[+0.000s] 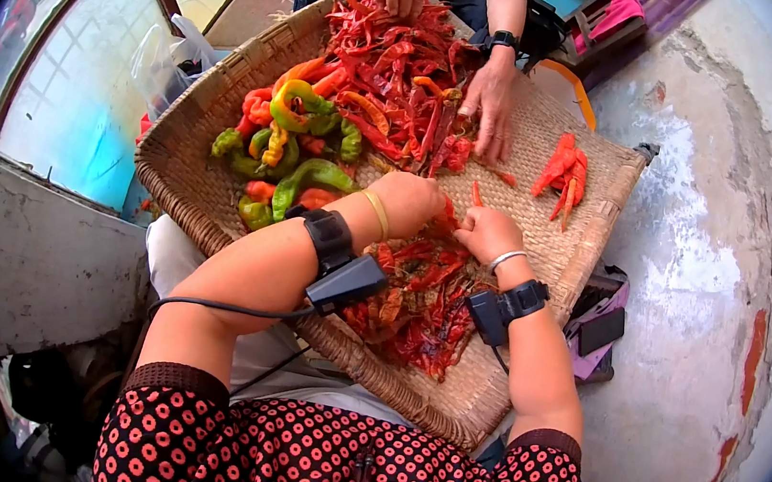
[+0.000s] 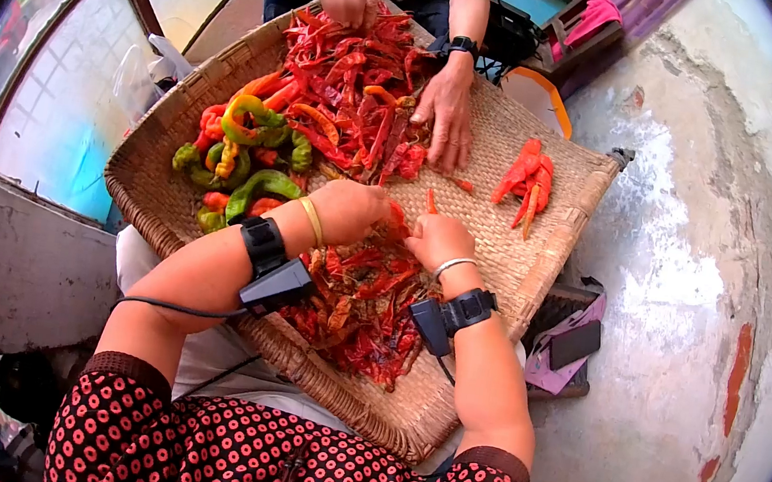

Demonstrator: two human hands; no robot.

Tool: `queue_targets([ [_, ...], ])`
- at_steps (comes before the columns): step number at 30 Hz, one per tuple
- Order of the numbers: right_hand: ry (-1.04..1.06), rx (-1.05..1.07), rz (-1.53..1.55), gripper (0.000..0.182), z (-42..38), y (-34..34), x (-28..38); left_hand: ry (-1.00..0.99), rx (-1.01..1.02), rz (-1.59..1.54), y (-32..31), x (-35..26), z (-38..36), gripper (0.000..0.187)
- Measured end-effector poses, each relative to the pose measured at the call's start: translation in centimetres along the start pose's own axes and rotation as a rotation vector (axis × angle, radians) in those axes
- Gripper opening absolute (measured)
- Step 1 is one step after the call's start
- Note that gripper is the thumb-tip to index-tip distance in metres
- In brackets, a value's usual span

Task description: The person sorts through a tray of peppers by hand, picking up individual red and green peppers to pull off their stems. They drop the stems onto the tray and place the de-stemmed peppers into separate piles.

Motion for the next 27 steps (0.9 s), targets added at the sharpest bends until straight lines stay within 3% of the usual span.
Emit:
queue_targets([
  [4,0.055,0.030,0.168,0.017,0.5,0.4,-1.6,-0.110,-0.123,-0.321,1.0,0.3,0.5,0.019],
  [6,0.084,0.025,0.273,0.018,0.6,1.3,-2.3,-0.156,-0.244,-0.652,2.6,0.5,0.4,0.018],
  [8,0.010,0.040,0.398,0.018,0.5,2.1,-3.4,-0.143,-0.275,-0.742,3.9,0.9,0.3,0.018],
  [10,0.032,0.045,0.449,0.019,0.7,1.8,-3.9,0.051,-0.228,-1.003,3.0,2.8,0.3,0.011],
  [12,0.045,-0.016,0.580,0.017,0.7,2.9,-4.2,0.050,-0.232,-1.132,2.4,3.3,0.5,0.007],
  [13,-0.060,0.093,0.912,0.017,0.4,2.5,-4.6,0.079,-0.327,-1.278,2.8,4.1,0.2,0.007],
  [14,-0.061,0.092,0.914,0.017,0.5,2.4,-4.4,0.110,-0.425,-1.422,3.1,4.8,0.0,0.008],
  [16,-0.031,-0.153,1.042,0.017,0.4,4.3,-4.9,0.279,-0.828,-1.534,4.2,7.8,-1.4,0.012],
  [17,0.108,-0.233,0.700,0.020,0.1,4.7,-3.8,0.356,-0.944,-1.394,4.9,8.9,-2.3,0.014],
  [18,0.174,0.023,0.733,0.023,-0.5,3.1,-1.3,0.429,-1.056,-1.246,5.6,9.9,-3.4,0.017],
  [19,0.241,0.282,0.757,0.026,-2.4,2.0,2.0,0.423,-0.972,-1.113,5.4,10.6,-3.3,0.028],
  [20,0.219,0.543,0.740,0.028,-4.9,0.8,4.5,0.430,-0.968,-1.109,4.4,11.5,-3.4,0.028],
  [21,0.330,0.747,0.811,0.033,-7.0,-0.5,6.9,0.399,-0.906,-0.869,4.3,11.8,-3.2,0.031],
  [22,0.475,0.830,0.713,0.036,-8.7,-1.4,8.9,0.364,-0.835,-0.633,4.8,10.9,-3.0,0.034],
  [24,0.751,0.943,0.533,0.042,-12.1,-3.6,11.7,0.272,-0.711,-0.658,4.5,9.0,-2.3,0.024],
  [26,0.937,0.938,0.372,0.042,-14.9,-5.5,13.1,0.196,-0.531,-0.433,4.3,7.1,-1.3,0.021],
  [27,0.881,0.937,0.300,0.041,-15.2,-6.7,13.0,0.195,-0.460,-0.397,3.7,6.7,-1.0,0.021],
])
Point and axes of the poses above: each hand's wrist, its own z-axis towards the middle knuckle, its own y-axis out of the back of the hand, x = y × z, the point moved 10 cm from there along z, towards the middle knuckle, and after that the axes turned 7 degrees about -y, right-handed, at the moved point
